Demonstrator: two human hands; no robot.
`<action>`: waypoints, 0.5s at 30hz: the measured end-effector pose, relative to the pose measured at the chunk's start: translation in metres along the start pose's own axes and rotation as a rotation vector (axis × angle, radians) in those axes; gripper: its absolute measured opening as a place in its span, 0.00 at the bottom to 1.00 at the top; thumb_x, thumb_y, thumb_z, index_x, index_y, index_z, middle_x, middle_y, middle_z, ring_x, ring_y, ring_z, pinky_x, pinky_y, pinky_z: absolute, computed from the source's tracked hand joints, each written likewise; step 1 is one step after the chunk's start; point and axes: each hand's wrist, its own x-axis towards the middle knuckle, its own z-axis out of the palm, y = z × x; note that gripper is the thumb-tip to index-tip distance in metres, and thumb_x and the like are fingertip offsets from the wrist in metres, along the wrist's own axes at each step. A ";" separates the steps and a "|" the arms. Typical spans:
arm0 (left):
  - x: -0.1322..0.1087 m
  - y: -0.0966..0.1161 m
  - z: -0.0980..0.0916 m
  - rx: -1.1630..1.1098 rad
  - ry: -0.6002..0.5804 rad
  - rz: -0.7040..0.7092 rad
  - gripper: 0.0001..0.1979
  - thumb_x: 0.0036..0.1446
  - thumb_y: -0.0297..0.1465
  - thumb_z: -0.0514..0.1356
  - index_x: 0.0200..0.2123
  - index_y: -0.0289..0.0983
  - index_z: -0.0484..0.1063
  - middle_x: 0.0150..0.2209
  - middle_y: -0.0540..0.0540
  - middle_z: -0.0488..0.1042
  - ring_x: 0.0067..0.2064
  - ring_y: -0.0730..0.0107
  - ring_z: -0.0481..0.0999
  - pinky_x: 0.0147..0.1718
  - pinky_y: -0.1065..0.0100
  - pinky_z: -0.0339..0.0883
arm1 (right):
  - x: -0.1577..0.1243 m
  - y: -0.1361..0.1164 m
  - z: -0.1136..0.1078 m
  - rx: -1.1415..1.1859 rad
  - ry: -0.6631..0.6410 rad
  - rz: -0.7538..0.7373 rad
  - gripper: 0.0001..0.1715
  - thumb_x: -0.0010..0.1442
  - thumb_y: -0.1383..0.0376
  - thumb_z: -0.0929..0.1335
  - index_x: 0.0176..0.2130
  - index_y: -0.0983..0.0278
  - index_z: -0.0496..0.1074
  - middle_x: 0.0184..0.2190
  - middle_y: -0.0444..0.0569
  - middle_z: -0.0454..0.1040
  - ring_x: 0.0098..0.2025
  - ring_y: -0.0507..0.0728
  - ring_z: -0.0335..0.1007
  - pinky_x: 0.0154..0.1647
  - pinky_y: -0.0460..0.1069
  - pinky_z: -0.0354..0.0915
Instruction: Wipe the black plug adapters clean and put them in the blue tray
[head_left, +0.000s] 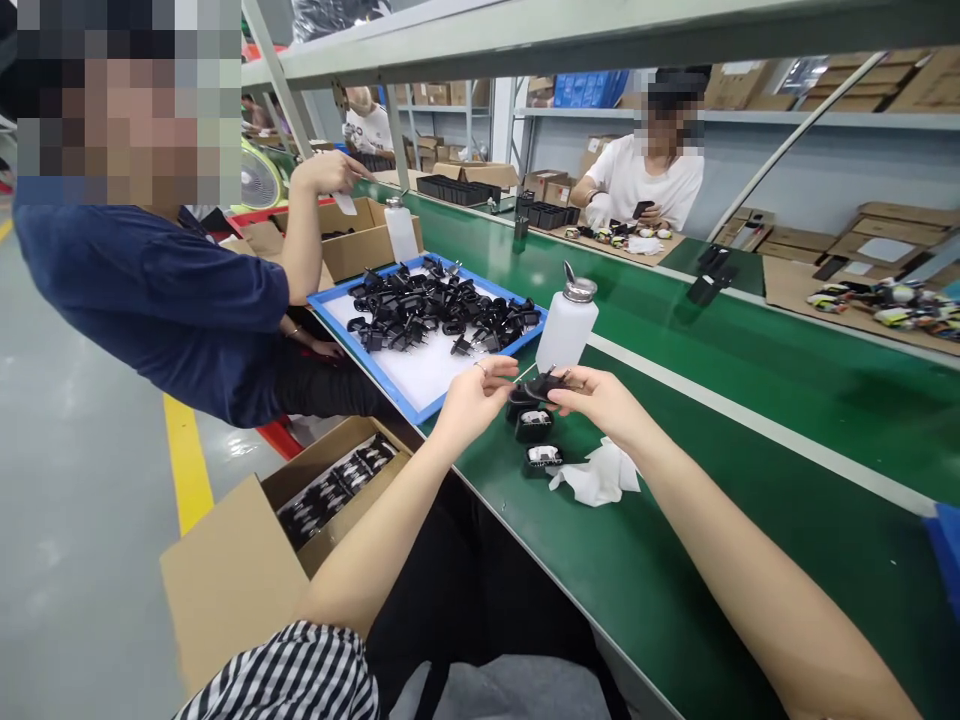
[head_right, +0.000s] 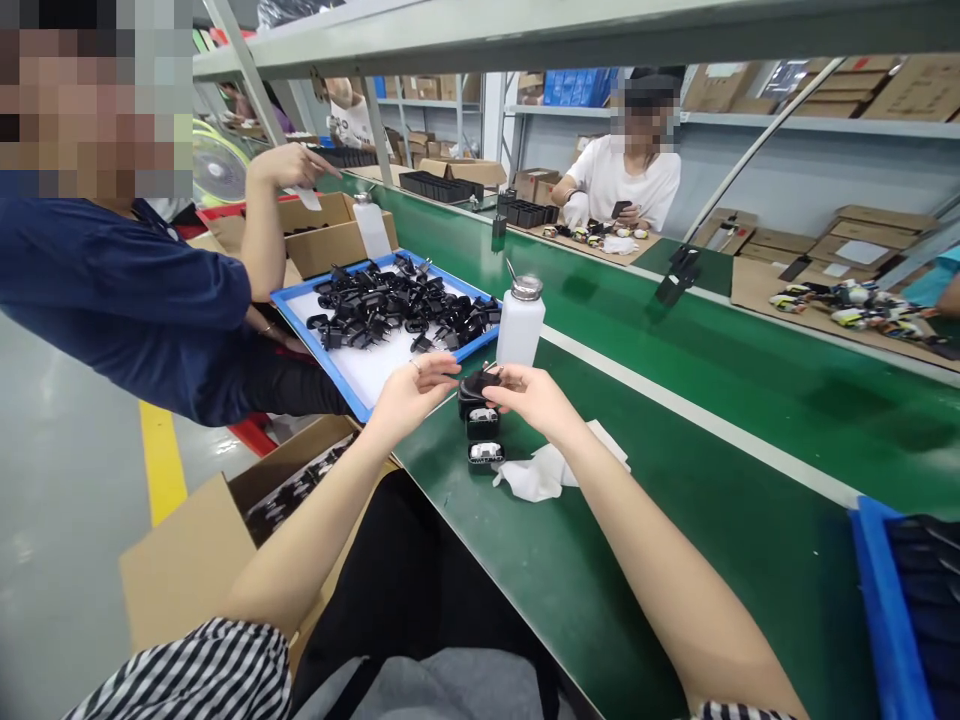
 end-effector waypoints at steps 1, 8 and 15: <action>-0.002 -0.003 -0.002 0.073 -0.025 -0.033 0.15 0.43 0.22 0.51 0.38 0.34 0.63 0.36 0.46 0.70 0.35 0.74 0.69 0.35 0.72 0.63 | -0.002 0.003 -0.002 -0.067 0.025 -0.018 0.13 0.41 0.62 0.66 0.30 0.65 0.67 0.27 0.46 0.69 0.28 0.52 0.64 0.28 0.47 0.60; -0.016 -0.012 0.005 0.360 -0.178 -0.104 0.18 0.38 0.30 0.58 0.37 0.35 0.65 0.40 0.48 0.67 0.35 0.72 0.68 0.32 0.73 0.63 | -0.008 0.021 -0.002 -0.543 0.020 -0.098 0.10 0.45 0.65 0.64 0.31 0.60 0.70 0.33 0.44 0.70 0.35 0.55 0.63 0.33 0.49 0.59; -0.017 -0.018 0.021 0.429 -0.157 -0.100 0.20 0.39 0.32 0.59 0.40 0.36 0.66 0.35 0.48 0.70 0.34 0.72 0.69 0.35 0.72 0.62 | -0.010 0.027 0.007 -0.567 -0.015 -0.077 0.10 0.46 0.67 0.63 0.33 0.61 0.69 0.35 0.44 0.70 0.31 0.53 0.65 0.32 0.48 0.60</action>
